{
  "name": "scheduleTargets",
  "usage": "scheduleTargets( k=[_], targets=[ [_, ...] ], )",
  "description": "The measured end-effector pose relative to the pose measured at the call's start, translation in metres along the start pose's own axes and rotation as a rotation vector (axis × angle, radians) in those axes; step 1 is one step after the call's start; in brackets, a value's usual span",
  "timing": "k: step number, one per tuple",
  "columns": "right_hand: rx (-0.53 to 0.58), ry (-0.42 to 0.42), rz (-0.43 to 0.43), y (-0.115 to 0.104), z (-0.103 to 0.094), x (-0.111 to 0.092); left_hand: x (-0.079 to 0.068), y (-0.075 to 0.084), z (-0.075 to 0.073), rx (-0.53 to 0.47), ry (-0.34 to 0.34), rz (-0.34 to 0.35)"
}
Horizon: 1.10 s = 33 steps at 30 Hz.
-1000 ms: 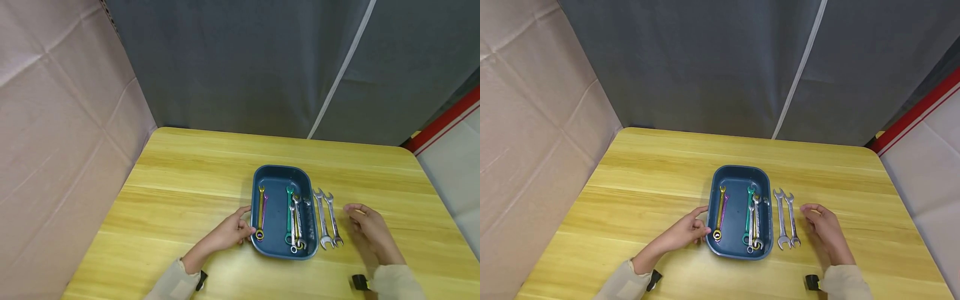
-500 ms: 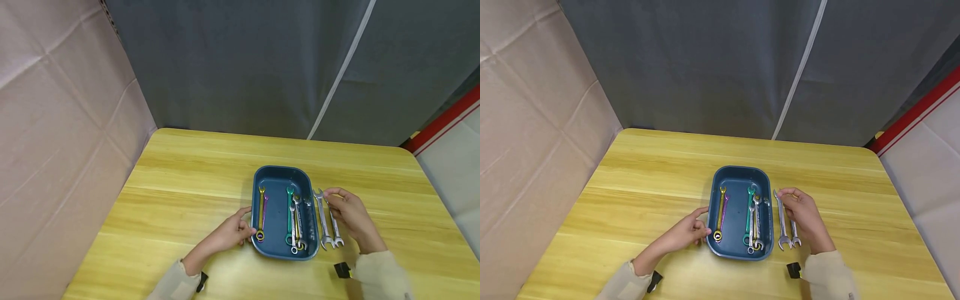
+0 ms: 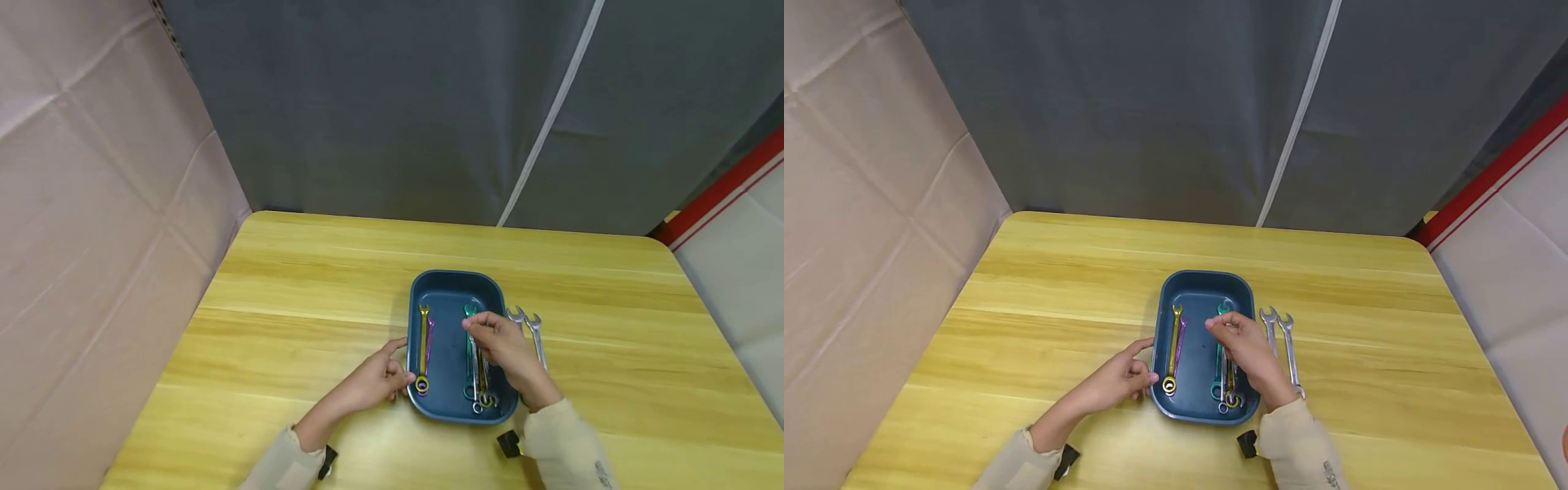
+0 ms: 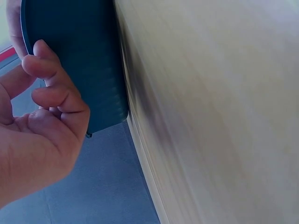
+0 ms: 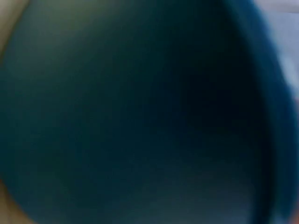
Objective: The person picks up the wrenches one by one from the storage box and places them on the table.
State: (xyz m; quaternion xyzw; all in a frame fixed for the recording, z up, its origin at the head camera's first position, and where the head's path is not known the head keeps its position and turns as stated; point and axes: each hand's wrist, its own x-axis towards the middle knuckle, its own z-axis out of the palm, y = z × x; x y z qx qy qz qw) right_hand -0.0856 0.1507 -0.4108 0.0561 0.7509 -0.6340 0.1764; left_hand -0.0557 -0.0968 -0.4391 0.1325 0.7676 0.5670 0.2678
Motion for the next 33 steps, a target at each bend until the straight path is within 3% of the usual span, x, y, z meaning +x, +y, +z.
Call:
scheduleTargets(
  k=[11, 21, 33],
  targets=[
    [-0.081, -0.01, 0.064, 0.005, 0.043, 0.008, 0.0, -0.002, 0.0, -0.001, -0.006, 0.013],
    [-0.126, 0.031, 0.061, 0.018, 0.053, 0.014, 0.0, -0.001, -0.001, 0.0, -0.013, 0.023],
    [-0.418, 0.092, -0.034, 0.023, 0.06, 0.018, -0.001, 0.001, -0.002, -0.008, -0.015, 0.02]
  ],
)
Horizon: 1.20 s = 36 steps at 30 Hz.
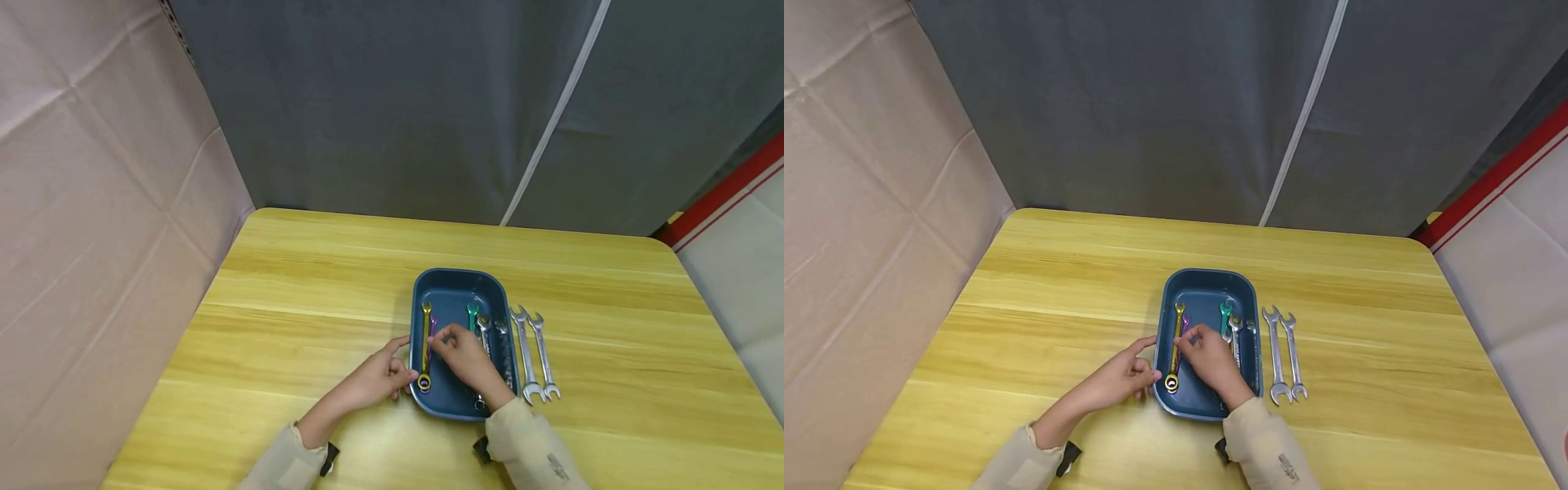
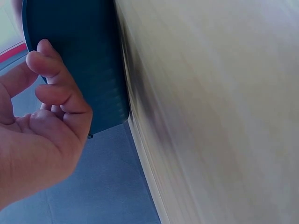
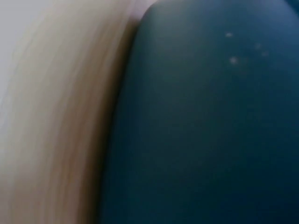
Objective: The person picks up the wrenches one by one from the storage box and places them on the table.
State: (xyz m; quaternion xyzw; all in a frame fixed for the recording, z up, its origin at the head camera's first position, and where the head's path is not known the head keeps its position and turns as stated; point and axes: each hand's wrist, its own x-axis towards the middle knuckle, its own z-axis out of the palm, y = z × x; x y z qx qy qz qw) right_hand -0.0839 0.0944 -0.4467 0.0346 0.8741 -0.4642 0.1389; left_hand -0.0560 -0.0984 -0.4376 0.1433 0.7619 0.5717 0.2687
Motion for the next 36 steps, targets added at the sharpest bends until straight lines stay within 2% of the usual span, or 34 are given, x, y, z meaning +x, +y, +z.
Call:
scheduleTargets(
  k=[6, 14, 24, 36],
  targets=[
    [-0.223, 0.024, -0.04, 0.001, 0.004, -0.001, 0.0, -0.002, 0.0, 0.02, 0.0, -0.006],
    [-0.368, -0.018, -0.055, 0.0, 0.01, -0.004, -0.001, 0.0, -0.001, 0.003, -0.001, -0.011],
    [-0.435, -0.058, -0.066, 0.0, 0.014, -0.006, -0.002, -0.001, -0.001, 0.011, -0.002, -0.017],
    [-0.397, -0.083, -0.062, 0.001, 0.012, -0.004, -0.001, -0.002, 0.001, 0.013, 0.01, -0.02]
  ],
)
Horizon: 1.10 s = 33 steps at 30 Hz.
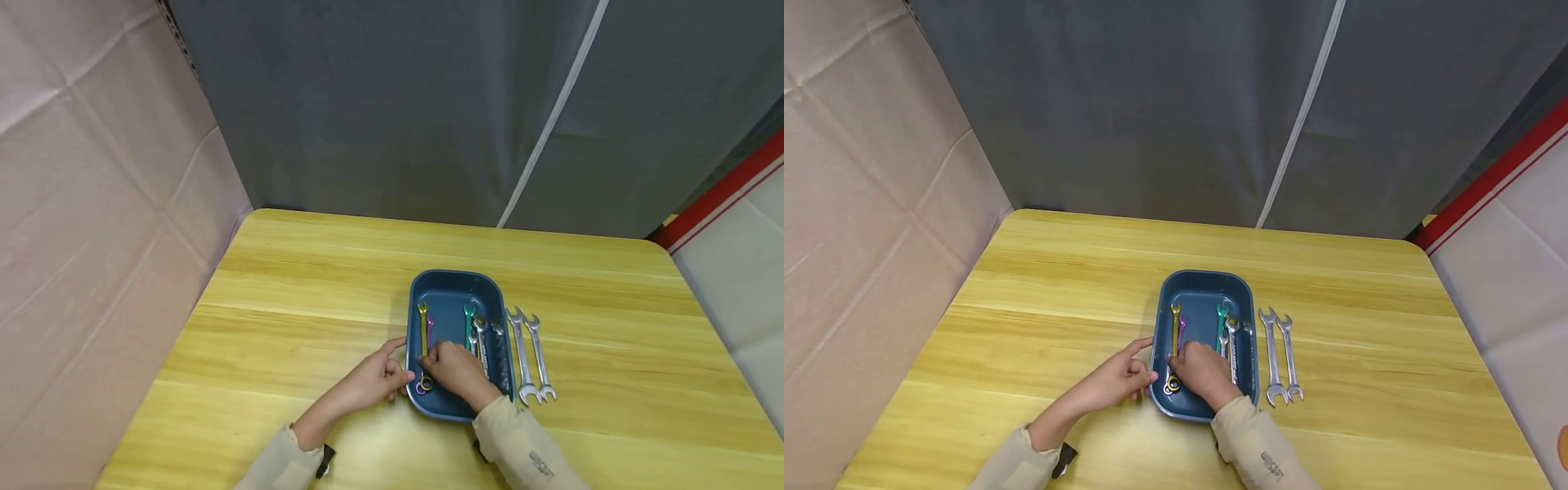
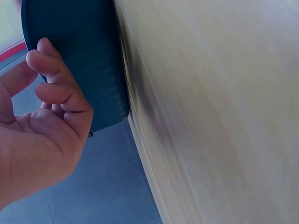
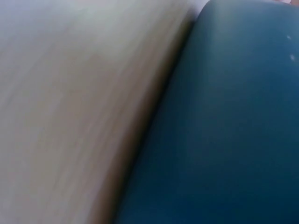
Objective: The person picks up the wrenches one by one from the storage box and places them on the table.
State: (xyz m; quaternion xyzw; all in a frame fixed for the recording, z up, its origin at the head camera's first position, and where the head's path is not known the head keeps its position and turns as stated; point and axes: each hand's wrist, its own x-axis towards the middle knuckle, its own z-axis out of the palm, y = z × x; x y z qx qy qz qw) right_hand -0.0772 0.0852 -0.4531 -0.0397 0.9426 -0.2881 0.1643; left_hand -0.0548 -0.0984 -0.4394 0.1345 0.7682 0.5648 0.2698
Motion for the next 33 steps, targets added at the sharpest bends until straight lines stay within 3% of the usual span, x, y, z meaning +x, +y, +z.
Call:
scheduleTargets(
  k=[13, 27, 33],
  targets=[
    [0.03, -0.022, -0.01, 0.0003, -0.0012, -0.0002, 0.0009, -0.0013, -0.0002, -0.009, -0.007, 0.001],
    [0.188, -0.054, -0.073, 0.002, 0.001, 0.0023, -0.0004, -0.0003, -0.0014, 0.0, -0.017, 0.006],
    [0.316, -0.096, -0.102, 0.0026, 0.0005, 0.001, -0.0004, 0.0, -0.0016, -0.007, -0.014, 0.009]
  ],
)
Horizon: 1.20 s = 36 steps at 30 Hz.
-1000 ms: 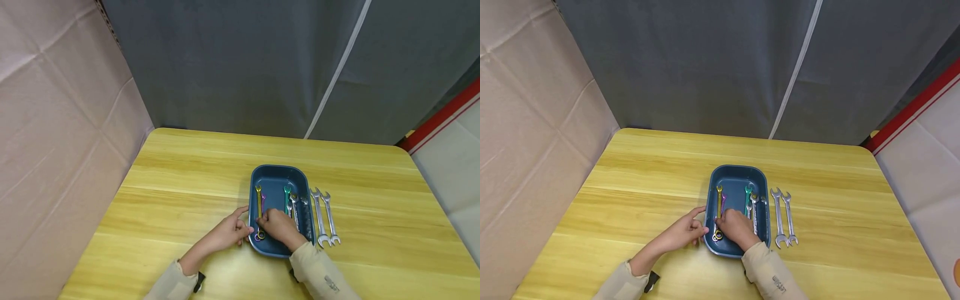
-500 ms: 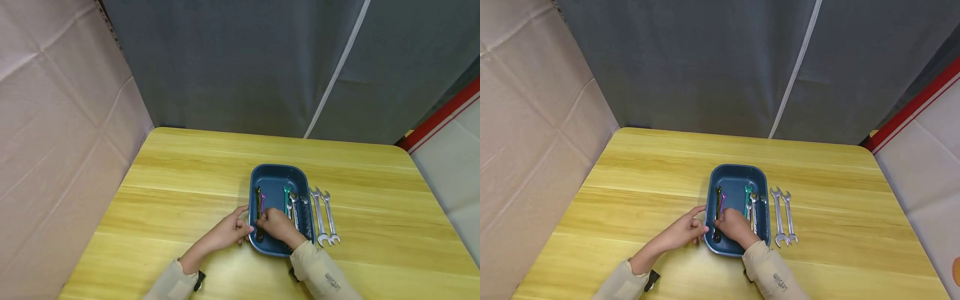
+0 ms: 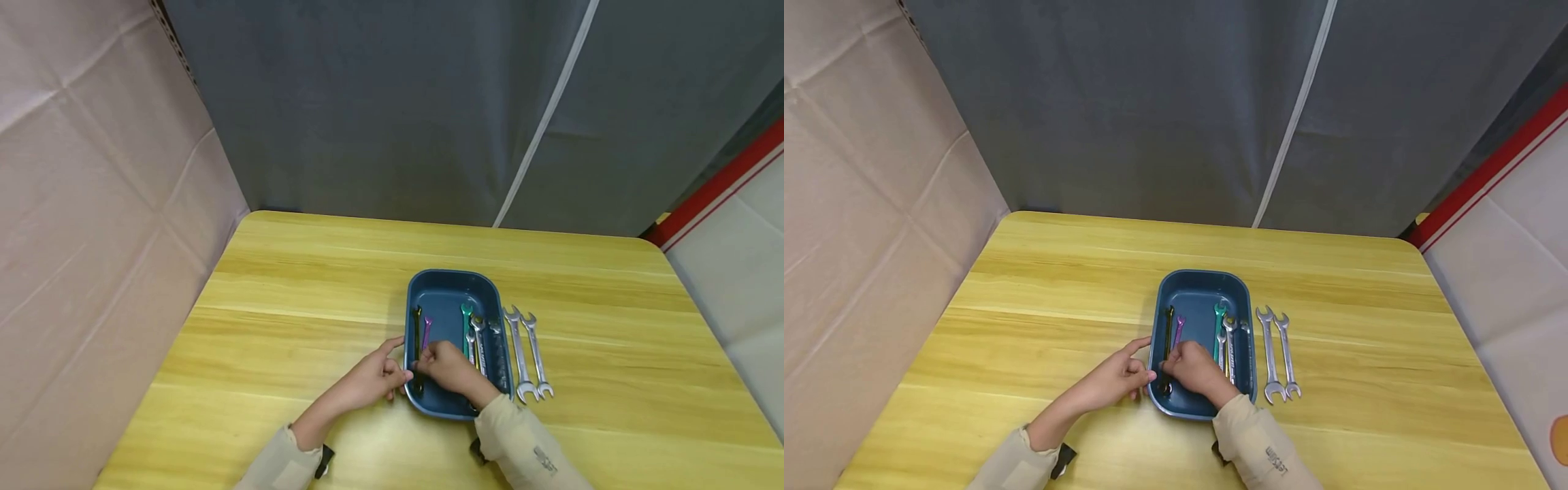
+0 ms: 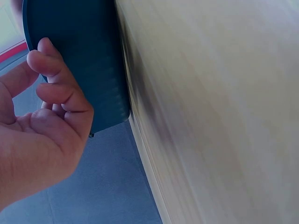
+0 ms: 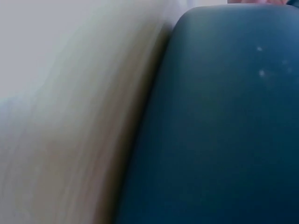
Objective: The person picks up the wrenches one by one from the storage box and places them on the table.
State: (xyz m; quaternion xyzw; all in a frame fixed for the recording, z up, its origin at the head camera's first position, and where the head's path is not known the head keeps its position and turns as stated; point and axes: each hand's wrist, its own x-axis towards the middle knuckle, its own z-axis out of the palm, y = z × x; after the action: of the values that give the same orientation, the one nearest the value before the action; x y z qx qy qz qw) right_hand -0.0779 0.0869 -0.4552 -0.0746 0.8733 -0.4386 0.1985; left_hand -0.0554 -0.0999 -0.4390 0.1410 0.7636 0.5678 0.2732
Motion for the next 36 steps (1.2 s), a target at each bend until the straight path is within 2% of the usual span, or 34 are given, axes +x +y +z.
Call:
scheduleTargets(
  k=[7, 18, 26, 36],
  targets=[
    [0.158, -0.021, 0.014, -0.002, 0.0, 0.0, -0.001, 0.0, 0.0, -0.002, 0.007, -0.016],
    [0.298, -0.036, 0.04, -0.007, -0.004, -0.003, -0.001, -0.001, 0.0, -0.009, 0.01, -0.027],
    [0.335, -0.056, 0.044, -0.006, -0.005, -0.005, -0.001, 0.0, 0.001, -0.011, 0.016, -0.027],
    [0.291, -0.022, 0.035, -0.009, -0.019, -0.012, 0.001, -0.001, 0.003, -0.005, 0.018, -0.016]
  ],
)
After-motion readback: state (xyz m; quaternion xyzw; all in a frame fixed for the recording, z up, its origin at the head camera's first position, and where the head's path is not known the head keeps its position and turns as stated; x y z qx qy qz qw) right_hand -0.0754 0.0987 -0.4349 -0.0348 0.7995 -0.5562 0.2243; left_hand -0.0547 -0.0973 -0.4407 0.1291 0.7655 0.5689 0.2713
